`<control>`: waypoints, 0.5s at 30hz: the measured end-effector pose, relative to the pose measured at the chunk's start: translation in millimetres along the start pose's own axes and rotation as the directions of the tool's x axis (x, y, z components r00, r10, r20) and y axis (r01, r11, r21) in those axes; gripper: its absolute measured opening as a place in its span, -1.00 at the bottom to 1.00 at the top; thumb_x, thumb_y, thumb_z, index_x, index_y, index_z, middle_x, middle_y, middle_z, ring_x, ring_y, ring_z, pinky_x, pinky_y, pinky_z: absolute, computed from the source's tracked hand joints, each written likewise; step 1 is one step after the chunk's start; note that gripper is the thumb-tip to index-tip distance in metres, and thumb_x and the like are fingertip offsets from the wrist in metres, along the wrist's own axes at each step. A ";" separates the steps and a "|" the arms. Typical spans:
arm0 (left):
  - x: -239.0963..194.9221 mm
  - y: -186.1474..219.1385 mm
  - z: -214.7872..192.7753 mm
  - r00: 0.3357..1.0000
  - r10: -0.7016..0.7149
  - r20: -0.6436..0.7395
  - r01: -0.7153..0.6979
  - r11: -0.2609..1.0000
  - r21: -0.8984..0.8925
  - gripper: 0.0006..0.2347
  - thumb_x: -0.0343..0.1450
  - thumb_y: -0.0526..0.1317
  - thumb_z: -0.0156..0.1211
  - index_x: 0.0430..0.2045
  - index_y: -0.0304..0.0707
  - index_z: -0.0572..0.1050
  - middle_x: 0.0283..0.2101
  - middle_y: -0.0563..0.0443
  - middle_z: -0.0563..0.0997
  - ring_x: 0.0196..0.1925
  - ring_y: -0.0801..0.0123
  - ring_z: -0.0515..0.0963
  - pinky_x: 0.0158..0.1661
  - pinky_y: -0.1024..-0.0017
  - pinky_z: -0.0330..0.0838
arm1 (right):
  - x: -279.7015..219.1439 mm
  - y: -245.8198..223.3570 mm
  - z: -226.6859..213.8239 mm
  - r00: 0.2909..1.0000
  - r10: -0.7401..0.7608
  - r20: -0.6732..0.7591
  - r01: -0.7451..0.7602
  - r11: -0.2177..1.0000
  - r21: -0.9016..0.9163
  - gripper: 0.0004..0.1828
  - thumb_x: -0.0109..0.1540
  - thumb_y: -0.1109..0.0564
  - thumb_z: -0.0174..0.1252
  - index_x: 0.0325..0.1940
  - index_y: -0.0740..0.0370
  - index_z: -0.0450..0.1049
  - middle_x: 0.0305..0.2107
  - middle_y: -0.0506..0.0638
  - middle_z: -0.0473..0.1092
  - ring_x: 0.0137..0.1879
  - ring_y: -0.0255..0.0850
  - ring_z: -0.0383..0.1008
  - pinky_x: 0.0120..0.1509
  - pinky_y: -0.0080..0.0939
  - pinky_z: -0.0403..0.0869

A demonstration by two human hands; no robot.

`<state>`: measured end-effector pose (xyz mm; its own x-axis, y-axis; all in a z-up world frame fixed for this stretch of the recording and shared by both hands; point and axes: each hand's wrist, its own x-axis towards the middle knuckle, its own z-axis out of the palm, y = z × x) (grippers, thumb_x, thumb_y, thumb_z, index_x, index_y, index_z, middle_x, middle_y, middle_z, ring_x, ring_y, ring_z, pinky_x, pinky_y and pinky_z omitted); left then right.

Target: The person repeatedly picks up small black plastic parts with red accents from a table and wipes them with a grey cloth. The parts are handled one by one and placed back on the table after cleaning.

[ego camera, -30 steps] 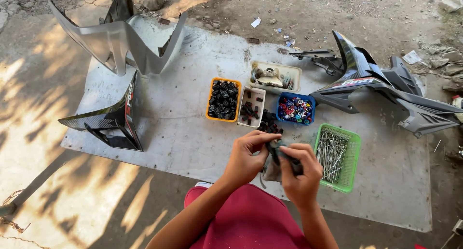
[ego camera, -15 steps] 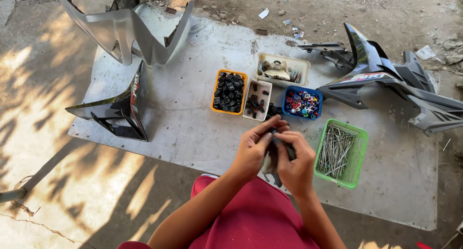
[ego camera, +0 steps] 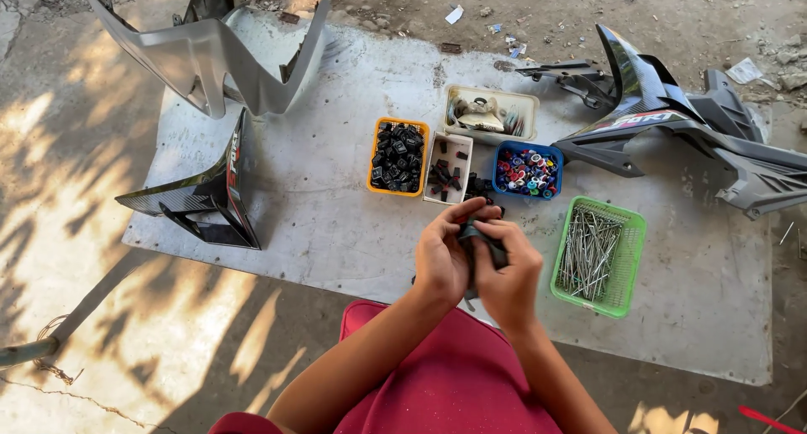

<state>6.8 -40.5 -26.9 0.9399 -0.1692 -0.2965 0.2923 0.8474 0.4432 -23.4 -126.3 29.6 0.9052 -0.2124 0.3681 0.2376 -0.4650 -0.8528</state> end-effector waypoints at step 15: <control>-9.8 40.7 3.2 0.760 0.256 0.598 -0.650 0.257 0.715 -0.39 0.51 -0.49 -0.03 0.48 -0.44 -0.12 -0.32 -0.14 0.51 -0.37 0.17 0.58 -0.42 0.29 0.60 | 3.7 -1.3 -39.9 0.990 0.138 -0.041 -0.137 0.990 0.031 -0.77 0.20 0.43 0.30 -0.10 0.25 0.63 -0.32 0.07 0.53 -0.20 -0.28 0.53 -0.09 -0.25 0.51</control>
<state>10.0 -6.0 -3.3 0.8942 -0.2127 0.3938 -0.4092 -0.0319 0.9119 -34.4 -160.7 46.9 0.9142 -0.3095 0.2616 0.1223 -0.4048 -0.9062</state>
